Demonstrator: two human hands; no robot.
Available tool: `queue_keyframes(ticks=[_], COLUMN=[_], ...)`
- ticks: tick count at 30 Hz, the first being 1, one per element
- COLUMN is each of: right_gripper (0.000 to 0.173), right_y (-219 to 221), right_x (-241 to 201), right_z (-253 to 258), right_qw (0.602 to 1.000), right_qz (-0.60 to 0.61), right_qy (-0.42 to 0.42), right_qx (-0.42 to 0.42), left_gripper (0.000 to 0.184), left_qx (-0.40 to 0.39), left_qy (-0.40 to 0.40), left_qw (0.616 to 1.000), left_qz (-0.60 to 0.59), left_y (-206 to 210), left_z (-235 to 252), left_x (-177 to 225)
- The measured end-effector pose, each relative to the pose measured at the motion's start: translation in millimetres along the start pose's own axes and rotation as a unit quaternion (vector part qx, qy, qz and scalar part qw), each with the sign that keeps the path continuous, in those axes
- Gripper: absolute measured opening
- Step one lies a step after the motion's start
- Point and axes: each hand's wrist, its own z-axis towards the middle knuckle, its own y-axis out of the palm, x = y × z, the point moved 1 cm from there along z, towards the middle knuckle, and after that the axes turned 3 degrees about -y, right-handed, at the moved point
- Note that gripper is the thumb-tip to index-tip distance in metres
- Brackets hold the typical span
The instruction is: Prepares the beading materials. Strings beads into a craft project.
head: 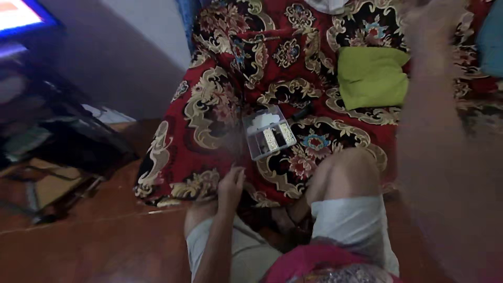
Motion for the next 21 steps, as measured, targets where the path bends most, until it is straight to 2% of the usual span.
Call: queue_keyframes(ticks=[2, 4, 7, 9, 10, 12, 15, 18, 21], right_gripper=[0.035, 0.035, 0.047, 0.046, 0.047, 0.053, 0.064, 0.051, 0.034], right_y=[72.3, 149.1, 224.4, 249.7, 256.5, 262.6, 267.5, 280.6, 292.6], right_x=[25.4, 60.5, 78.0, 73.0, 68.3, 61.2, 56.5, 54.0, 52.5], right_z=[-32.0, -61.9, -103.3, -116.7, -119.5, -121.6, -121.0, -125.4, -122.8], right_qw=[0.988, 0.963, 0.923, 0.910, 0.905, 0.893, 0.859, 0.842, 0.839], right_qz=[0.039, 0.065, 0.059, 0.047, 0.045, 0.041, 0.025, 0.052, 0.067], right_qy=[0.087, 0.150, 0.216, 0.225, 0.225, 0.226, 0.233, 0.230, 0.229], right_qx=[-0.124, -0.213, -0.313, -0.344, -0.358, -0.387, -0.455, -0.485, -0.489], left_gripper=[0.023, 0.023, 0.021, 0.023, 0.025, 0.033, 0.042, 0.054, 0.053], left_qx=[0.032, 0.015, 0.006, -0.014, -0.047, -0.131, -0.185, -0.250, -0.275], left_qy=[0.047, 0.084, 0.182, 0.217, 0.206, 0.146, 0.074, 0.009, -0.019], left_qw=[0.998, 0.996, 0.983, 0.975, 0.976, 0.977, 0.973, 0.958, 0.950], left_qz=[0.019, 0.031, 0.030, 0.042, 0.055, 0.085, 0.118, 0.138, 0.145], left_y=[4.9, 13.1, 37.7, 59.2, 70.6, 99.0, 151.3, 191.6, 204.6], left_z=[8.1, 26.1, 72.7, 111.3, 130.1, 168.2, 219.6, 248.3, 257.1], left_x=[20.1, 48.3, 92.7, 126.5, 144.1, 173.5, 193.2, 191.2, 184.3])
